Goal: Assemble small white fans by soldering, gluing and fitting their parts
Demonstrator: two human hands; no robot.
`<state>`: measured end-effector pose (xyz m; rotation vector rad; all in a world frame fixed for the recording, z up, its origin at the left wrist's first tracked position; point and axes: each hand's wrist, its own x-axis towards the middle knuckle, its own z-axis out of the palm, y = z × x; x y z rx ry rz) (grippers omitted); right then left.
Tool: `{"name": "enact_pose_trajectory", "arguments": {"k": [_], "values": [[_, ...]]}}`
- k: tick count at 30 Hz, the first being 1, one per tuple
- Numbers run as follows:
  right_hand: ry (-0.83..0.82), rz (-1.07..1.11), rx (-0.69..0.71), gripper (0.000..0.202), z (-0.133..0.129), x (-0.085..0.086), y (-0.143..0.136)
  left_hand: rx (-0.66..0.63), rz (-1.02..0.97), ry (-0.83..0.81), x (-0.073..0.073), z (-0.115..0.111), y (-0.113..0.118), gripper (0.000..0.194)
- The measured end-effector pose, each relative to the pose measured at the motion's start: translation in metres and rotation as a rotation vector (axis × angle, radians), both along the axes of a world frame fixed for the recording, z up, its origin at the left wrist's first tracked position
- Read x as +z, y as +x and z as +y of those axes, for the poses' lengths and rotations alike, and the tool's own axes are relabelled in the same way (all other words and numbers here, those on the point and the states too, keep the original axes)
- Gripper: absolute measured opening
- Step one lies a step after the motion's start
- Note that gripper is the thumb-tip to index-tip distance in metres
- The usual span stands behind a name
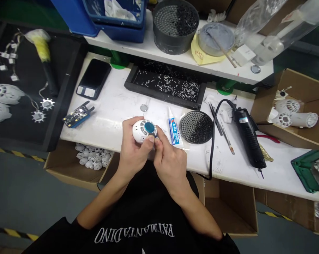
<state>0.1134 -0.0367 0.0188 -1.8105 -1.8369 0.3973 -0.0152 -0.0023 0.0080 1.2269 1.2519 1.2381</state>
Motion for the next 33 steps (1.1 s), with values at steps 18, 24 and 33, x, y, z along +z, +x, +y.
{"name": "enact_pose_trajectory", "arguments": {"k": [18, 24, 33], "values": [[-0.053, 0.064, -0.050, 0.044, 0.006, -0.023, -0.005, 0.069, 0.156, -0.006, -0.018, 0.003, 0.001, 0.051], [-0.054, 0.054, -0.051, 0.044, 0.004, -0.026, -0.006, 0.088, 0.159, -0.011, -0.020, 0.000, 0.003, 0.051], [-0.238, 0.141, 0.073, 0.049, 0.003, -0.006, 0.001, 0.013, 0.069, 0.073, -0.030, 0.001, -0.009, 0.053]]}}
